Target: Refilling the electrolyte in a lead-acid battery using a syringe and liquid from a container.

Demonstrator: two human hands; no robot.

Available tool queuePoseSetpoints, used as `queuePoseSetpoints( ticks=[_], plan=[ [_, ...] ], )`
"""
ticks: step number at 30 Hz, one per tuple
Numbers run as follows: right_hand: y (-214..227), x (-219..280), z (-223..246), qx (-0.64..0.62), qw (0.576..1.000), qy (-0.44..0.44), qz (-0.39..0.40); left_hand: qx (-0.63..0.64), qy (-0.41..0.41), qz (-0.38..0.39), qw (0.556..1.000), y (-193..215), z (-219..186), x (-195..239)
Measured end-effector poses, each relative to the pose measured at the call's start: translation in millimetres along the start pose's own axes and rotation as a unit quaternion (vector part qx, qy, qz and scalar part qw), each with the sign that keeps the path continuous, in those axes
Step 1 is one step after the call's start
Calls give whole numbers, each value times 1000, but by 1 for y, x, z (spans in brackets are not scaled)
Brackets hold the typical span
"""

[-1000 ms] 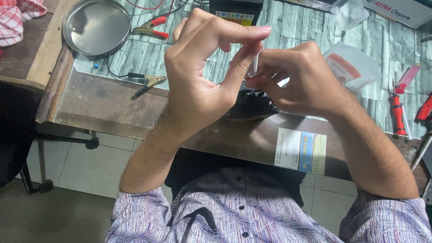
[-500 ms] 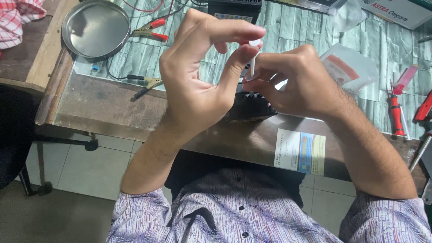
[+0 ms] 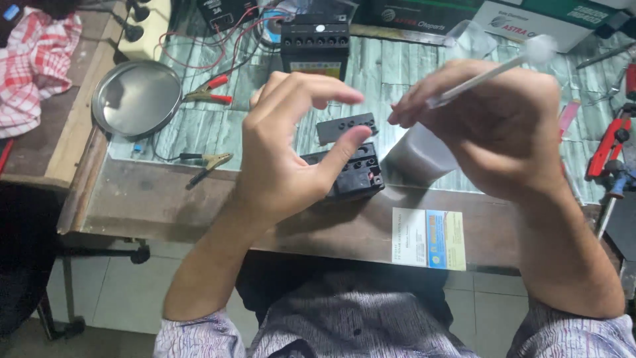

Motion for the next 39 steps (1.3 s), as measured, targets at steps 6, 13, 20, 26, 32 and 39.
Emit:
queuePoseSetpoints(
  ticks=[6,13,20,26,32,39],
  plan=[
    [66,58,-23,-65,981,-38,-177,-42,-107,78,990,-62,-19,-25],
    [72,53,-17,-236,949,-139,-158,-65,-108,160,979,-100,-17,-40],
    [66,42,-17,-202,960,-162,-110,-33,-151,166,974,-126,-16,-46],
    [61,39,-14,-168,973,-134,-86,-14,-144,157,977,-133,-10,-47],
    [62,41,-19,-188,966,-152,-95,-7,-152,137,979,-134,-13,-45],
    [61,33,-13,-136,960,-168,-178,26,-132,143,981,-140,-11,-46]
  ],
)
Point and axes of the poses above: each hand's wrist, its own x-axis away from the middle knuckle, its own y-axis out of the back of the hand, z = x × y, the point moved 9 cm from there along -x, towards the middle knuckle, and after that the axes turned 2 degrees about y, right-handed, at the moved point
